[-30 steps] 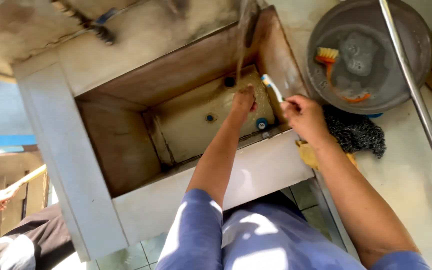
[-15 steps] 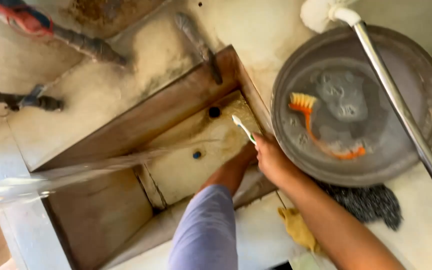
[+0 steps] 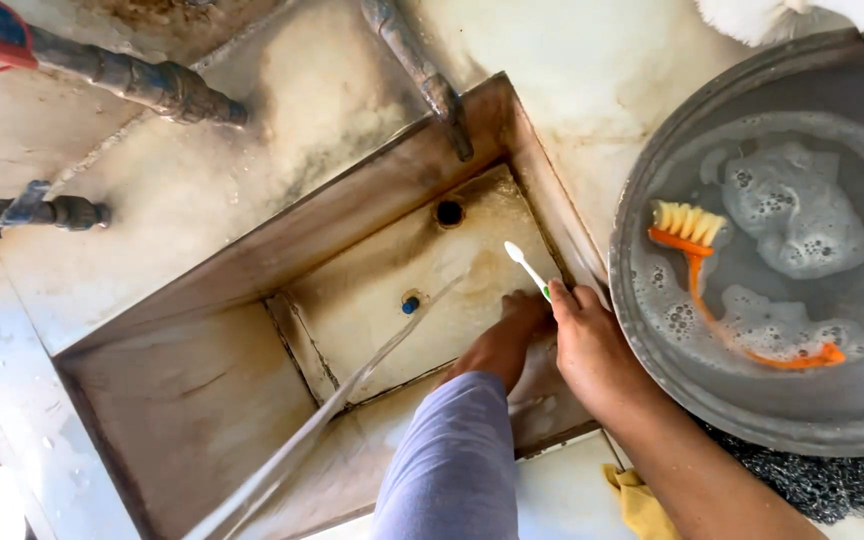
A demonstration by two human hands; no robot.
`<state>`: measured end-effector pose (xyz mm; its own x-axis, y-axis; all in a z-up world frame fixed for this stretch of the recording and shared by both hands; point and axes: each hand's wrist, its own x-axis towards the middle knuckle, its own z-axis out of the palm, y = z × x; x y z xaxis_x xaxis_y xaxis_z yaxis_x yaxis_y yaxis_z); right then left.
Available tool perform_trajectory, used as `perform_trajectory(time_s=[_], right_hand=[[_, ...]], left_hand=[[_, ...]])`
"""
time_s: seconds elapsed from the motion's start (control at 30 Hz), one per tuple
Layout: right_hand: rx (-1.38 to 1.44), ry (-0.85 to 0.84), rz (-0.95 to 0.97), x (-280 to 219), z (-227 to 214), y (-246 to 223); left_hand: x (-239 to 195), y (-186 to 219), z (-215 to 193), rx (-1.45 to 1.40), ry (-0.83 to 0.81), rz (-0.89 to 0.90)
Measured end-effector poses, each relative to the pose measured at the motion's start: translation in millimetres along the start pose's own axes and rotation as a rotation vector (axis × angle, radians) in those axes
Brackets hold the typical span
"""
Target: The person cleans and scrubs blue plastic water bottle caps with a toothbrush and scrub brush at a sink, then places them on bottles.
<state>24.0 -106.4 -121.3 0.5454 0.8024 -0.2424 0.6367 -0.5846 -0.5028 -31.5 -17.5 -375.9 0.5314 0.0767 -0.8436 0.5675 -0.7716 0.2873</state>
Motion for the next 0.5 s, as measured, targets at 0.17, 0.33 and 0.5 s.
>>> perform_trajectory(time_s=[0.17, 0.33, 0.5], right_hand=[[-0.001, -0.138, 0.181, 11.8, -13.4, -12.1], [0.076, -0.097, 0.24, -13.9, -34.0, -35.4], [0.22, 0.306, -0.194, -79.6, -117.6, -81.5]], left_hand=[[32.9, -99.9, 77.7, -0.371, 0.031, -0.068], [-40.7, -21.0, -46.1, -0.951, 0.0, 0.079], [-169.3, -0.2, -109.3, -1.353, 0.366, 0.313]])
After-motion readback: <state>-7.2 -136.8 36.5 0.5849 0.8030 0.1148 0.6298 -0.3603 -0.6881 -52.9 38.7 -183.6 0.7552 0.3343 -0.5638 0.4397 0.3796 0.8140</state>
